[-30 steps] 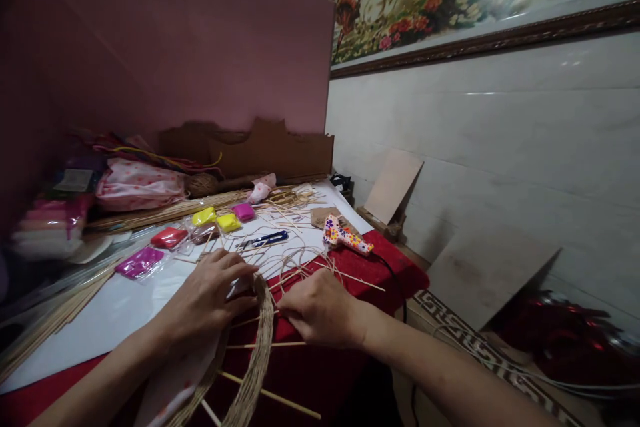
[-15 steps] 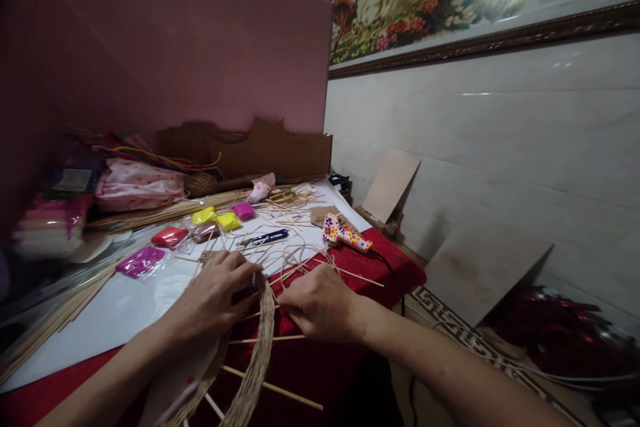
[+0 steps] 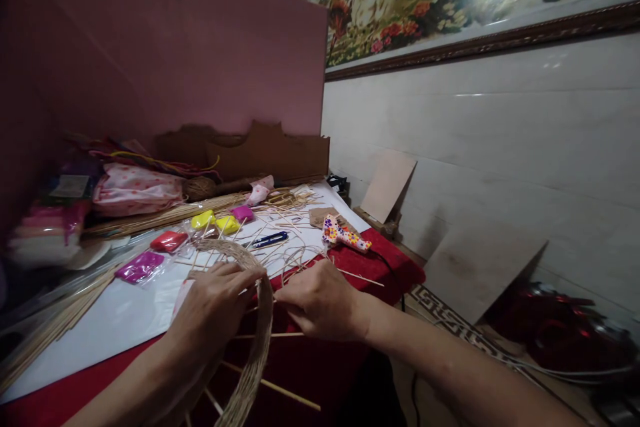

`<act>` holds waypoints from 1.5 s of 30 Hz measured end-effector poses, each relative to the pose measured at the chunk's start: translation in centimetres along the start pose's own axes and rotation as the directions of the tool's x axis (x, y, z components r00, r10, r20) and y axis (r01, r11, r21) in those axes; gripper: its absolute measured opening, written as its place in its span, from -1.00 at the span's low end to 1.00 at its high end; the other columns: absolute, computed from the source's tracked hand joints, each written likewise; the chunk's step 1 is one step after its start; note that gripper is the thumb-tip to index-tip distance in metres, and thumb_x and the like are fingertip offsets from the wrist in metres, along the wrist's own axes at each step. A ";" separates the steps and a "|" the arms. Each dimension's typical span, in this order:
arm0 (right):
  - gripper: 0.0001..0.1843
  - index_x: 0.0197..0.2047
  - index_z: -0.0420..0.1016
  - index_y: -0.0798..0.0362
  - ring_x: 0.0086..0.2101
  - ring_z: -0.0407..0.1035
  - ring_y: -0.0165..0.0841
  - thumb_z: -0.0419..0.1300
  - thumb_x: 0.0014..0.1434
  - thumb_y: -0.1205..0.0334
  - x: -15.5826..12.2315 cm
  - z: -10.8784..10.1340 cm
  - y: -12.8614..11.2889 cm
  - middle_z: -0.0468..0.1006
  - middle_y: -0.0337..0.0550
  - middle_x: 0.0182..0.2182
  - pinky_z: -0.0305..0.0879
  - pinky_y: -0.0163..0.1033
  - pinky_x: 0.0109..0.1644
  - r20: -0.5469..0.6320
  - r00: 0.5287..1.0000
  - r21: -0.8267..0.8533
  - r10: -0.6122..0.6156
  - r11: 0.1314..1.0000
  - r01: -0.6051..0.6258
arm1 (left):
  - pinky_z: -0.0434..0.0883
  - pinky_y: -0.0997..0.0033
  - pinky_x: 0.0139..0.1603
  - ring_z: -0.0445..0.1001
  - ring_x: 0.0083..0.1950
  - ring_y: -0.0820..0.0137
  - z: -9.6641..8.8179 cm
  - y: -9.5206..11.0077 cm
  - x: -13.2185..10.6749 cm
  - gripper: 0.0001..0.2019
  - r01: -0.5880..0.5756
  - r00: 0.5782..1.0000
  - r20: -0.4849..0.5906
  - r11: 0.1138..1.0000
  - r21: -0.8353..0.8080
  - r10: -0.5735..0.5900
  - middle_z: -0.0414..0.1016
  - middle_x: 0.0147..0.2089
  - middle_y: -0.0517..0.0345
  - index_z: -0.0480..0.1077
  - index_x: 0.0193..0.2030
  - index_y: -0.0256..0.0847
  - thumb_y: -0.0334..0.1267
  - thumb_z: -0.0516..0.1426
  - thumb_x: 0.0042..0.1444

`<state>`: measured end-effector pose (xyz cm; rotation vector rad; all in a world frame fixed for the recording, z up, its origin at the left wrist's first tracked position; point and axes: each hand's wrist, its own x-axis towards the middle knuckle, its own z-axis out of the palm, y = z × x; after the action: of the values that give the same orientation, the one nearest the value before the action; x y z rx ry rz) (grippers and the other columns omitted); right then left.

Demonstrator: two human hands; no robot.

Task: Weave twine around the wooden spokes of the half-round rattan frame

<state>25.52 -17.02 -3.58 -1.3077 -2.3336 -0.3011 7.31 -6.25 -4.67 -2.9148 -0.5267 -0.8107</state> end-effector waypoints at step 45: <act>-0.79 -0.44 0.47 0.14 -0.53 0.36 -0.43 0.08 0.18 0.32 1.0 -2.1 -1.9 0.53 -0.15 -0.55 0.13 -0.32 -0.47 -0.106 0.986 0.066 0.132 0.990 -0.125 | 0.26 0.42 -0.51 0.43 -0.49 0.36 -0.6 0.6 -0.2 -0.52 0.033 0.997 -0.073 0.999 0.000 -0.032 0.45 -0.37 0.16 0.45 -0.07 0.06 -0.57 -0.02 0.00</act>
<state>24.06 -18.12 -1.22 -1.3709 -2.1402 -0.2545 7.06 -7.01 -4.25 -2.8698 -0.5694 -0.9158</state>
